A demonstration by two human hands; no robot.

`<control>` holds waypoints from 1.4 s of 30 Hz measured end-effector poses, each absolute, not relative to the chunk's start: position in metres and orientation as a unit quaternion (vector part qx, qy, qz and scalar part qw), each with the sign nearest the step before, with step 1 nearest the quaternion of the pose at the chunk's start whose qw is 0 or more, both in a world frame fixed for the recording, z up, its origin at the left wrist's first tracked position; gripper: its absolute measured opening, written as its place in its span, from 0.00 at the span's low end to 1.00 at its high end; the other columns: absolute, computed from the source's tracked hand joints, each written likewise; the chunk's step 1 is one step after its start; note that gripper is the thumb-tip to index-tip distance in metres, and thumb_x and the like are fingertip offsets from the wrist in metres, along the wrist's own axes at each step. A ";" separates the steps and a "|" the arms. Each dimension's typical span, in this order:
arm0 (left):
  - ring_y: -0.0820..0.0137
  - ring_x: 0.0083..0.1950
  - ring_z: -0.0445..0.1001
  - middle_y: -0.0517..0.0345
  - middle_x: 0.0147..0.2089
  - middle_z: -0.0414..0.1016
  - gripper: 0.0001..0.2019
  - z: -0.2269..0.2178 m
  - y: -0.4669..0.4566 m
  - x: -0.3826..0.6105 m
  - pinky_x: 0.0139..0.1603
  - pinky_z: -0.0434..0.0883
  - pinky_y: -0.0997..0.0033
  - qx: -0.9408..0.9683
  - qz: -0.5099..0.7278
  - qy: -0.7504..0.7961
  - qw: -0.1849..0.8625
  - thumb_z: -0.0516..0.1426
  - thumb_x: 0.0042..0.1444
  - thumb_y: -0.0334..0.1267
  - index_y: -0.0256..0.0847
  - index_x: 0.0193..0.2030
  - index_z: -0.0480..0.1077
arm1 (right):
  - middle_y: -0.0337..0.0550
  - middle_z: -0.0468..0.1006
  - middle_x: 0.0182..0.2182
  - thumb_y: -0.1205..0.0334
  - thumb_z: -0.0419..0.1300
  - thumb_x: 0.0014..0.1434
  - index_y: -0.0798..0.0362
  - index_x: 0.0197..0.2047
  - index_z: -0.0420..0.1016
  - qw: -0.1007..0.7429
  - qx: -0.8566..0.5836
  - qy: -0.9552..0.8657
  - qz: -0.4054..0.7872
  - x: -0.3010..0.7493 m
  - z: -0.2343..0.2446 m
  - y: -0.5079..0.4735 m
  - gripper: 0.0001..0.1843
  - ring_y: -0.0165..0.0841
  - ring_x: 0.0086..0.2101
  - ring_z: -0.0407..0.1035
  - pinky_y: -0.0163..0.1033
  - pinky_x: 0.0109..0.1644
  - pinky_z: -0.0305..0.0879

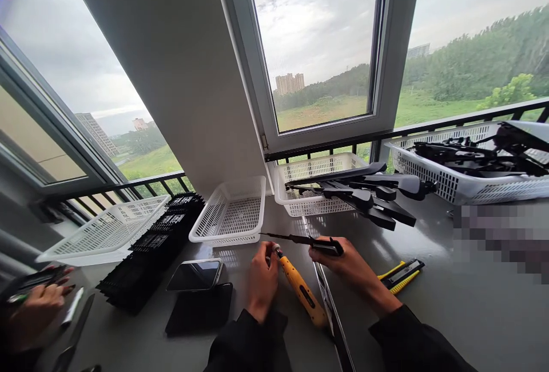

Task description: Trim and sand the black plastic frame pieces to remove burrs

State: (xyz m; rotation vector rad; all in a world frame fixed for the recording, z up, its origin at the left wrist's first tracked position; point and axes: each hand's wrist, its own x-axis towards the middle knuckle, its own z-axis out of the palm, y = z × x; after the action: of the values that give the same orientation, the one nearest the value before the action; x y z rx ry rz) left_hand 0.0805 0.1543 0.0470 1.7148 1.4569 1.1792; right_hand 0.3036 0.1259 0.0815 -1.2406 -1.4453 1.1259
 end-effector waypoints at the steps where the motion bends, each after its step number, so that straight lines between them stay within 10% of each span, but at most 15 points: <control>1: 0.58 0.42 0.81 0.50 0.40 0.82 0.09 0.047 0.155 0.080 0.46 0.72 0.61 0.632 0.457 0.543 0.310 0.51 0.69 0.40 0.43 0.43 0.72 | 0.38 0.70 0.24 0.35 0.70 0.54 0.53 0.29 0.78 0.450 -0.513 -0.585 0.439 0.306 0.082 0.127 0.26 0.30 0.26 0.57 0.37 0.29 0.52; 42: 0.63 0.34 0.84 0.53 0.32 0.83 0.13 0.024 0.182 0.068 0.36 0.81 0.66 0.365 0.633 0.517 0.445 0.69 0.55 0.43 0.41 0.39 0.72 | 0.38 0.70 0.24 0.32 0.72 0.49 0.54 0.33 0.82 0.408 -0.509 -0.557 0.514 0.331 0.074 0.128 0.30 0.27 0.23 0.55 0.35 0.26 0.48</control>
State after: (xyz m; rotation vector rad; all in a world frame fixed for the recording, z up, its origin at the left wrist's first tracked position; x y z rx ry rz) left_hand 0.0677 0.1822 0.0239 0.9055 1.2808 1.5686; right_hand 0.3308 0.1282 0.0739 -1.2826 -1.4028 1.2957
